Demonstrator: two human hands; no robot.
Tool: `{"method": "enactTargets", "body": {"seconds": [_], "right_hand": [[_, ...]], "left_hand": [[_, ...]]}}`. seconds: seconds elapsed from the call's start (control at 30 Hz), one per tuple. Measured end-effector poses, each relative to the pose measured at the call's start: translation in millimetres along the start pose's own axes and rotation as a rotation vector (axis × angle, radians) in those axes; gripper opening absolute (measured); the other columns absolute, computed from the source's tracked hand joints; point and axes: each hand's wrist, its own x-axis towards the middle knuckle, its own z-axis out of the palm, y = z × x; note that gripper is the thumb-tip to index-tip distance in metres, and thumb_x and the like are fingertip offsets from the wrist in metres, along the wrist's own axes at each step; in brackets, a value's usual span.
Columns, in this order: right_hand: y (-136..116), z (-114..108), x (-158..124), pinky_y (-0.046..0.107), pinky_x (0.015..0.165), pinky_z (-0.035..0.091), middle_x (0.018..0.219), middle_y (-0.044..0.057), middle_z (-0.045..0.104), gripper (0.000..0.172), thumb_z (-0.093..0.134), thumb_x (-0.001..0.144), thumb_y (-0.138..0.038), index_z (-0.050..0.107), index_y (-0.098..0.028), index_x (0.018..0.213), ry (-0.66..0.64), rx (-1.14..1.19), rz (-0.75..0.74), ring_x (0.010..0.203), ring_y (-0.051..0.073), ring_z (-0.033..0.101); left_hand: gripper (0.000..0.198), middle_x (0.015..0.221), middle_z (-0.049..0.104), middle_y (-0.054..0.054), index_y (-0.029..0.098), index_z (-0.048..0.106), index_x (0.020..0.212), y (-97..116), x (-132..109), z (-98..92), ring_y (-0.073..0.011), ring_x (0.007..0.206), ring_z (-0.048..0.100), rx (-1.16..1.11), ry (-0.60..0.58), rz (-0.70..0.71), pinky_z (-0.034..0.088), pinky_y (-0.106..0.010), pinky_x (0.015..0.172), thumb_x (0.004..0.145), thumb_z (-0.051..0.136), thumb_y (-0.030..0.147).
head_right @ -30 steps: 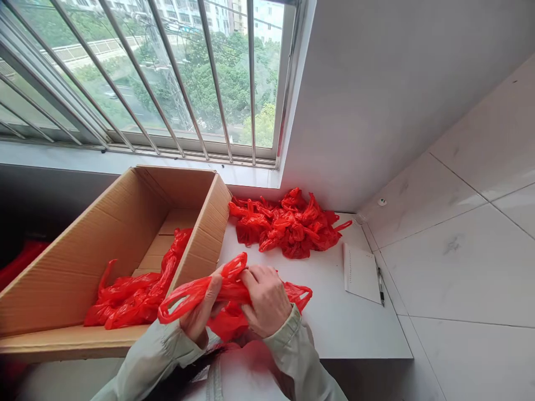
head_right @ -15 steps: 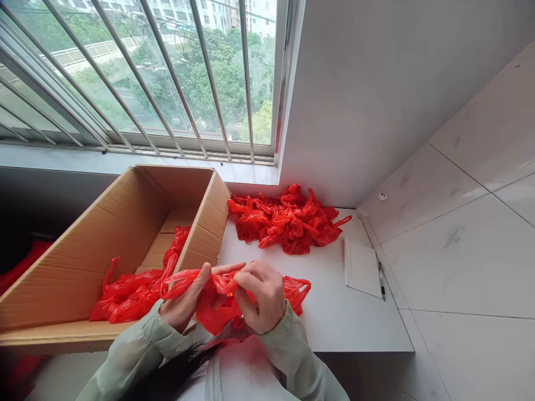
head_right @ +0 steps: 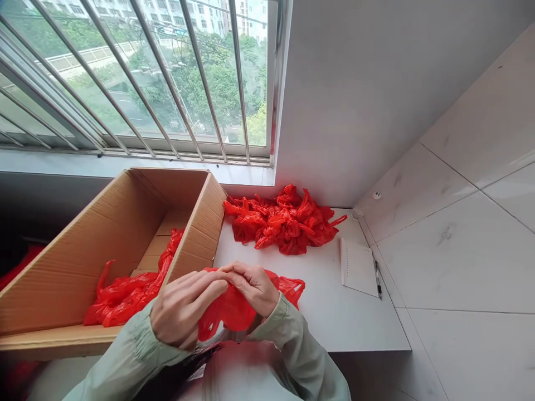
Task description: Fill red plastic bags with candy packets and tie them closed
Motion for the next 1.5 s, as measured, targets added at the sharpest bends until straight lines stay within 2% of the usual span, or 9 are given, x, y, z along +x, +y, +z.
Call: {"method": "enactTargets", "body": {"seconds": [0.2, 0.3, 0.5, 0.67, 0.83, 1.07, 1.27, 1.4, 1.5], "right_hand": [[0.1, 1.8, 3.6, 0.026, 0.073, 0.054, 0.091, 0.002, 0.072, 0.027, 0.053, 0.09, -0.029, 0.069, -0.019, 0.109, -0.083, -0.064, -0.086, 0.081, 0.014, 0.066], [-12.0, -2.5, -0.2, 0.026, 0.071, 0.053, 0.085, 0.002, 0.074, 0.024, 0.05, 0.093, -0.022, 0.074, -0.022, 0.097, 0.105, -0.363, -0.21, 0.079, 0.015, 0.068], [-25.2, -26.8, -20.2, 0.029, 0.077, 0.051, 0.091, 0.005, 0.074, 0.028, 0.05, 0.095, -0.013, 0.075, -0.025, 0.1, 0.482, -0.854, -0.476, 0.085, 0.018, 0.066], [8.4, -67.8, -27.0, 0.028, 0.081, 0.049, 0.092, 0.004, 0.074, 0.026, 0.052, 0.097, -0.02, 0.076, -0.027, 0.1, 0.561, -1.049, -0.353, 0.086, 0.018, 0.065], [63.9, -90.0, -36.0, 0.025, 0.075, 0.05, 0.087, 0.003, 0.075, 0.024, 0.052, 0.097, -0.024, 0.076, -0.024, 0.099, 0.421, -1.037, -0.132, 0.079, 0.017, 0.065], [80.6, -99.0, -37.7, 0.026, 0.069, 0.054, 0.093, 0.005, 0.075, 0.022, 0.055, 0.095, -0.026, 0.075, -0.026, 0.105, 0.459, -0.953, -0.19, 0.083, 0.018, 0.067], [41.3, -68.3, 5.2, 0.029, 0.07, 0.057, 0.088, 0.004, 0.074, 0.019, 0.057, 0.093, -0.034, 0.072, -0.023, 0.096, 0.368, -0.623, -0.122, 0.074, 0.017, 0.068], [-3.0, -14.2, 51.1, 0.027, 0.056, 0.055, 0.074, 0.0, 0.069, 0.02, 0.053, 0.094, -0.043, 0.056, -0.024, 0.093, 0.313, -0.12, -0.072, 0.059, 0.014, 0.064], [-35.1, 33.5, 91.5, 0.027, 0.051, 0.054, 0.074, -0.001, 0.069, 0.024, 0.051, 0.094, -0.049, 0.046, -0.026, 0.093, 0.234, 0.083, -0.064, 0.057, 0.015, 0.065]], "left_hand": [[0.018, 0.091, 0.074, -0.004, 0.019, 0.061, 0.105, 4.0, -9.2, -6.3, -0.0121, 0.073, 0.07, -0.209, 0.074, -0.284, 0.053, -0.019, 0.069, 0.099, 0.044, 0.02], [0.02, 0.093, 0.073, -0.005, 0.019, 0.064, 0.098, 9.3, -14.1, -9.2, -0.0113, 0.071, 0.069, -0.246, 0.036, -0.33, 0.054, -0.018, 0.07, 0.099, 0.044, 0.02], [0.023, 0.085, 0.063, -0.006, 0.017, 0.056, 0.081, 10.0, -20.3, -14.6, -0.0138, 0.078, 0.062, -0.04, 0.005, -0.154, 0.051, -0.021, 0.074, 0.1, 0.043, 0.019], [0.028, 0.071, 0.053, -0.002, 0.019, 0.047, 0.074, 6.7, -44.8, -9.2, -0.0165, 0.067, 0.048, 0.154, -0.034, -0.19, 0.044, -0.029, 0.068, 0.101, 0.043, 0.023], [0.028, 0.065, 0.046, 0.004, 0.022, 0.039, 0.076, 22.4, -71.7, 4.0, -0.0138, 0.056, 0.044, 0.171, -0.082, -0.322, 0.037, -0.025, 0.058, 0.104, 0.035, 0.024], [0.028, 0.067, 0.041, 0.006, 0.023, 0.034, 0.078, 52.2, -85.4, 5.2, -0.0101, 0.05, 0.038, -0.095, -0.051, -0.553, 0.032, -0.022, 0.05, 0.104, 0.026, 0.027], [0.026, 0.065, 0.047, 0.004, 0.022, 0.038, 0.075, 41.4, -86.1, -44.0, -0.0095, 0.055, 0.044, -0.425, 0.095, -0.706, 0.037, -0.021, 0.053, 0.1, 0.039, 0.025], [0.028, 0.067, 0.059, 0.0, 0.022, 0.039, 0.073, 24.9, -69.8, -93.1, -0.0135, 0.062, 0.057, -0.604, 0.263, -0.692, 0.049, -0.026, 0.06, 0.099, 0.047, 0.032], [0.028, 0.068, 0.06, -0.001, 0.024, 0.043, 0.073, 15.0, -64.0, -124.8, -0.0171, 0.064, 0.06, -0.602, 0.198, -0.614, 0.055, -0.034, 0.065, 0.095, 0.057, 0.033]]}}
